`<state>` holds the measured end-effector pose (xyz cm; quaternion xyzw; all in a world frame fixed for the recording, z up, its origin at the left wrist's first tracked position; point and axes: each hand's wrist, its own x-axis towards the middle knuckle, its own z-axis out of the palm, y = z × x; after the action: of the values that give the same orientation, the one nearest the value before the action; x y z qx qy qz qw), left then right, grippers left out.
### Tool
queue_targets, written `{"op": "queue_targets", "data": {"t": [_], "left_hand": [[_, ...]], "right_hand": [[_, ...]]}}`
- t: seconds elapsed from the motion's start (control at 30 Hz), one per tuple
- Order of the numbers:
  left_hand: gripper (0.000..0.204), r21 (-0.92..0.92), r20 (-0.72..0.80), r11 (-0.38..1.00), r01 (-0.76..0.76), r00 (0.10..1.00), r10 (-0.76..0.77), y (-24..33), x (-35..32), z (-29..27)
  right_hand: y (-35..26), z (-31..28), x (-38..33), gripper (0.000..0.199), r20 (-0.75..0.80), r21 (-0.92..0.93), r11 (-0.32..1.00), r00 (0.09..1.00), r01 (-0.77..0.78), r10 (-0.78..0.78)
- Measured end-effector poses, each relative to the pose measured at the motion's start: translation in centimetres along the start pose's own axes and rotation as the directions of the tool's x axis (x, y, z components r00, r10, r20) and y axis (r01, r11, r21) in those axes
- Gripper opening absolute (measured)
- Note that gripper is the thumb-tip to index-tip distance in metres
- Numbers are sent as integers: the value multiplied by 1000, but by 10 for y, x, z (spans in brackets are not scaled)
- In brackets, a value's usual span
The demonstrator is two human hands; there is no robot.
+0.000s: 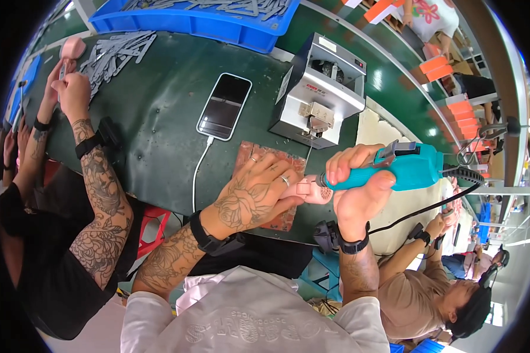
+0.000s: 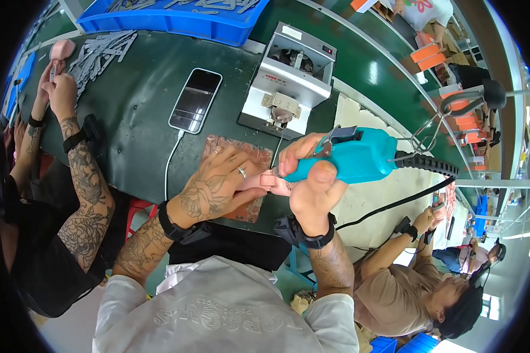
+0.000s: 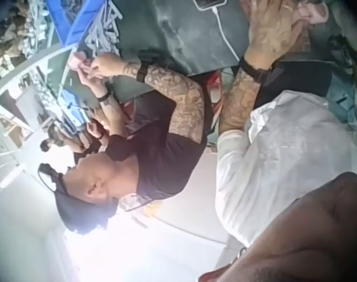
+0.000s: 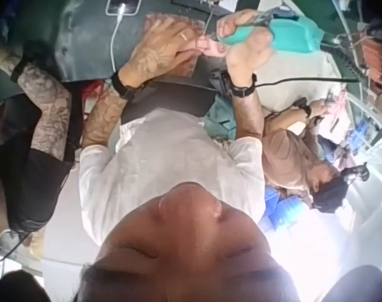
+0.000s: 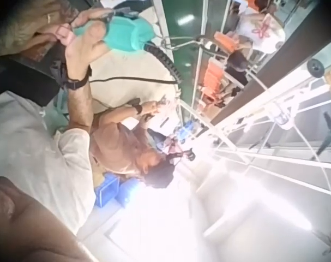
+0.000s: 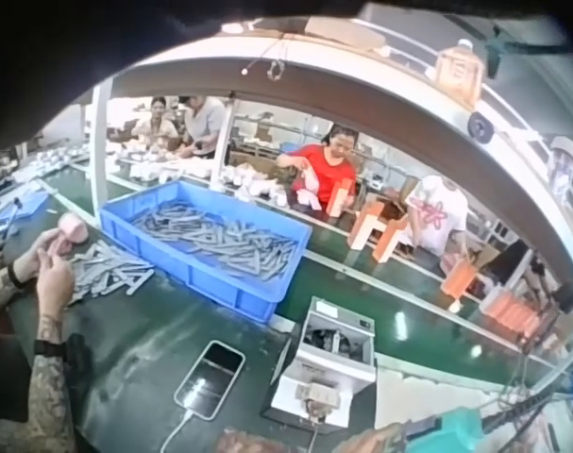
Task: Assembling handheld electronic fans using a power assembly tool on a production line.
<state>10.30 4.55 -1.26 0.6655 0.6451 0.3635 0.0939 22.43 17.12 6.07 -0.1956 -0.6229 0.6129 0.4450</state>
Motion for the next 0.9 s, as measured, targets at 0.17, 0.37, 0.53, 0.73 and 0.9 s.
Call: {"op": "queue_targets", "data": {"t": [0.17,0.37,0.53,0.73,0.9], "left_hand": [[43,-4,14,1000,9,1000,-9,0,0,3],[42,2,5,1000,7,1000,-7,1,1,4],[41,38,36,999,35,999,-36,6,5,0],[33,49,-77,999,13,997,-9,8,7,0],[43,44,9,998,50,999,-50,9,4,1]], "right_hand": [[5,-2,0,73,4,6,1000,1000,-5,5],[13,-5,-2,72,49,30,999,998,-40,38],[18,-8,0,68,76,27,997,994,-78,76],[20,-12,0,64,110,46,994,990,-98,93],[17,-7,-5,69,42,-43,997,997,-62,64]]}}
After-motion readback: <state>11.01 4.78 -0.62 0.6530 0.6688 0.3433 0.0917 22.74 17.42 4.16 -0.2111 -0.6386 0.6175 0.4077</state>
